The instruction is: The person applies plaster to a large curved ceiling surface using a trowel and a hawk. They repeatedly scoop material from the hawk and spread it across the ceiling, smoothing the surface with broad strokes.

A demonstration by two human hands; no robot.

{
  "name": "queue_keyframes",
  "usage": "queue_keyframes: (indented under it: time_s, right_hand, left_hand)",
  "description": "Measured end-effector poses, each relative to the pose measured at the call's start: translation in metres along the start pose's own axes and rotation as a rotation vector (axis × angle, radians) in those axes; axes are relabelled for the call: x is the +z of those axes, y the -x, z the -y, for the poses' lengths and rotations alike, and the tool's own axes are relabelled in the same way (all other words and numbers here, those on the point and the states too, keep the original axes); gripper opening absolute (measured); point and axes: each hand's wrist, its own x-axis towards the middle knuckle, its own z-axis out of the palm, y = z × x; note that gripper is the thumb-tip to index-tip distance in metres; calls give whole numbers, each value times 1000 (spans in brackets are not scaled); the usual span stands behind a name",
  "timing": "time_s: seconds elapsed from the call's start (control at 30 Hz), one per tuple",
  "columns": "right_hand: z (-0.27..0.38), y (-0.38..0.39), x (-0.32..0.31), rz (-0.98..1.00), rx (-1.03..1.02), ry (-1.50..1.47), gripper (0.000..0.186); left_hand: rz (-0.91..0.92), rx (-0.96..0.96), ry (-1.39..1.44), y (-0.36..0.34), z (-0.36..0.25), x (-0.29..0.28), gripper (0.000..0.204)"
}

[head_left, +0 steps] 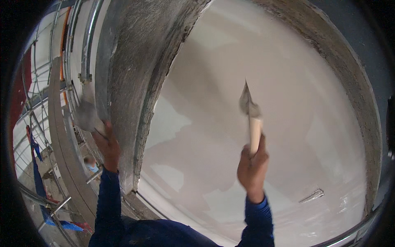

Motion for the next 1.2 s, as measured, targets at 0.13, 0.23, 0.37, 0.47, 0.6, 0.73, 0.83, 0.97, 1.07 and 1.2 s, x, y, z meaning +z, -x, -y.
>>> queue_keyframes:
  time_s: [0.13, 0.23, 0.37, 0.47, 0.6, 0.73, 0.83, 0.97, 1.07, 1.2]
  right_hand:
    - [1, -94, 10, -202, -410, 805, 62]
    - [-2, -182, 22, -383, -629, 1165, 43]
    - [-6, -280, 16, -531, -750, 1260, 42]
    - [-13, -321, 14, -521, -708, 1297, 43]
    - [11, -326, 23, -287, -162, 1340, 48]
    - [-15, -281, 51, -307, -428, 1398, 51]
    - [-20, -234, 71, -124, -510, 1211, 53]
    - [-6, -235, 71, -212, -494, 1217, 52]
    - [5, -282, 59, -384, -642, 1317, 50]
    - [8, -318, 63, -376, -682, 1415, 52]
  left_hand:
    - [-63, 187, -255, -103, -13, 35, 79]
    - [-117, 235, -447, -139, -14, 61, 82]
    - [-96, 256, -405, -162, -3, 70, 74]
    - [-139, 334, -356, -164, -3, 70, 65]
    - [-150, 295, -299, -165, -4, 72, 65]
    - [-108, 190, -339, -166, -6, 73, 72]
    - [-63, 194, -353, -170, 2, 66, 76]
    - [-30, 164, -344, -172, 4, 64, 81]
    - [-80, 127, -329, -165, 8, 67, 85]
    - [-148, 114, -344, -150, 15, 63, 88]
